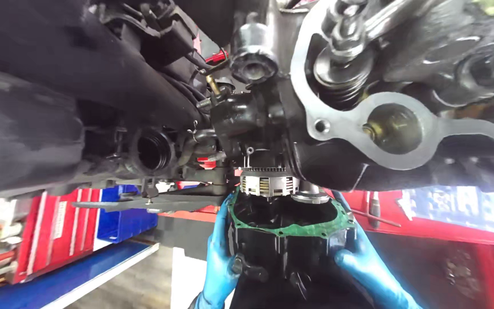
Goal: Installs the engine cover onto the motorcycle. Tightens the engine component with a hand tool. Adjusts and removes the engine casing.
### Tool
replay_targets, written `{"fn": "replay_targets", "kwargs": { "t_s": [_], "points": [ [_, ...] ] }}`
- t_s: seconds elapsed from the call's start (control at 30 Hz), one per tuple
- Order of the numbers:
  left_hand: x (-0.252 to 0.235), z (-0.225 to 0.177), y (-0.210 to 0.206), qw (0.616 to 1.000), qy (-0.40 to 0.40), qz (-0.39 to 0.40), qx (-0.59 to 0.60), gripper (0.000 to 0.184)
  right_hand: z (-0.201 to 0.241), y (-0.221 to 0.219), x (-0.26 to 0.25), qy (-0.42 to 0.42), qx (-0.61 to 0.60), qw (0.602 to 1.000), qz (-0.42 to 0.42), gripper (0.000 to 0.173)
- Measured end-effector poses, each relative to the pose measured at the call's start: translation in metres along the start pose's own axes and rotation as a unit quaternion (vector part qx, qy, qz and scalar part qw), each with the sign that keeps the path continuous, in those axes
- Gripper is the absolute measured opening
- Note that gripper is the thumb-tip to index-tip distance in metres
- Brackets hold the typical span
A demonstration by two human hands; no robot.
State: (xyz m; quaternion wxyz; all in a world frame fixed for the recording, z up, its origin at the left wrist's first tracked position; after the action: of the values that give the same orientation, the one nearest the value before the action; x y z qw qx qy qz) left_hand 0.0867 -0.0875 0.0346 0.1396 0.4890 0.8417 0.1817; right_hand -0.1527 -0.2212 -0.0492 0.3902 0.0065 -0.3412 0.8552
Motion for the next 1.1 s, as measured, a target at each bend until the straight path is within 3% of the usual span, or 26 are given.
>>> {"fn": "replay_targets", "kwargs": {
  "t_s": [0.3, 0.53, 1.1],
  "points": [
    [0.001, -0.006, -0.007, 1.0, -0.002, -0.015, 0.004, 0.101, -0.022, 0.011, -0.005, -0.004, -0.054, 0.999, 0.003, 0.129],
    [0.008, -0.009, -0.011, 0.999, 0.002, -0.04, -0.001, 0.097, -0.019, 0.013, -0.003, -0.011, 0.001, 1.0, -0.019, 0.129],
    [0.007, -0.012, -0.019, 0.999, 0.03, -0.041, 0.009, 0.054, -0.003, 0.014, -0.003, -0.084, -0.037, 0.995, -0.048, 0.121]
  ]
}}
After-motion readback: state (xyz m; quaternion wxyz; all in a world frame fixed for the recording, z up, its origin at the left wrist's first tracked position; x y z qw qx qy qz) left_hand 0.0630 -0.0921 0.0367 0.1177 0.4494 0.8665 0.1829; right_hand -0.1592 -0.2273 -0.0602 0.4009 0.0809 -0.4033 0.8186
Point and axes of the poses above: each hand's wrist, its own x-axis away from the middle knuckle, its own y-axis out of the back of the hand, z = x × y, the point moved 2 cm from there along -x, towards the middle knuckle, and after that the axes turned 6 degrees about -y, right-handed, at the moved point
